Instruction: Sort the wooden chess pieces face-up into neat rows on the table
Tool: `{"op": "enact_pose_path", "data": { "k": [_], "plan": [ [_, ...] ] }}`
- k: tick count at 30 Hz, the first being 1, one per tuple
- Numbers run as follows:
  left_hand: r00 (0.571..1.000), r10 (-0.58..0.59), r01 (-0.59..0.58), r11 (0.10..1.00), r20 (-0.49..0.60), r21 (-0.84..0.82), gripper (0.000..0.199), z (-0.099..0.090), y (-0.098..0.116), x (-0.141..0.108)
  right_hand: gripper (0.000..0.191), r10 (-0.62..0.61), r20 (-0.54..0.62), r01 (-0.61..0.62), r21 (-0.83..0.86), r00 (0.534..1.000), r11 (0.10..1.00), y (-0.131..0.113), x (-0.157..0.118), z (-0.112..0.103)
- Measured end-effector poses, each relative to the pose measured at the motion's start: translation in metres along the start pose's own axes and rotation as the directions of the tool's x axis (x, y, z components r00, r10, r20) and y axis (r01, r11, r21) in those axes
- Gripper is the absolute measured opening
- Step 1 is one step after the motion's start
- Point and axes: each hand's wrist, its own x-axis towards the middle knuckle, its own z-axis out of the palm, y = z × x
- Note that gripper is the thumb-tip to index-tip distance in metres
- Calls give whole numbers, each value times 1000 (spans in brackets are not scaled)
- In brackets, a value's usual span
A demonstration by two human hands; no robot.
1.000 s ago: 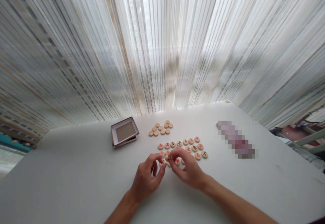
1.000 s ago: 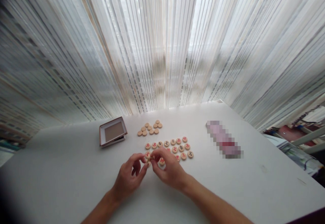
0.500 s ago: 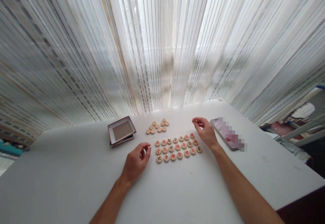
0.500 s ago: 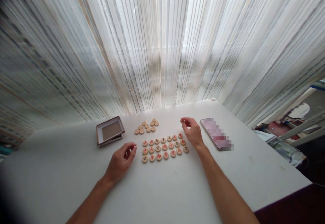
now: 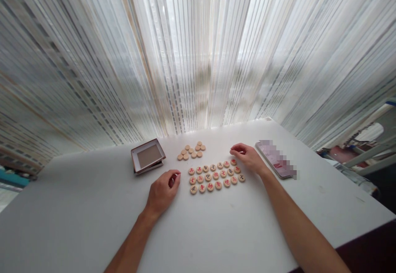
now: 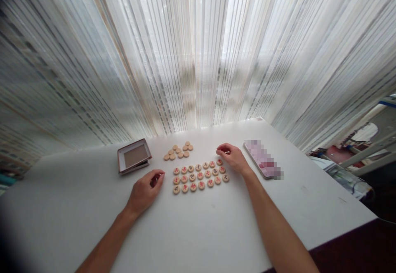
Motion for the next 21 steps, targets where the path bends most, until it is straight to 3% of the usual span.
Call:
{"op": "enact_pose_path", "data": {
  "k": [11,21],
  "plan": [
    [999,-52,51,996,-5,-80,23,0,-3,0,22,45,59,-39,-89,997,995,-4,-1,3],
    [999,-48,48,995,-3,-87,23,0,-3,-1,17,6,15,-4,-171,1000,985,-6,0,6]
  ]
}}
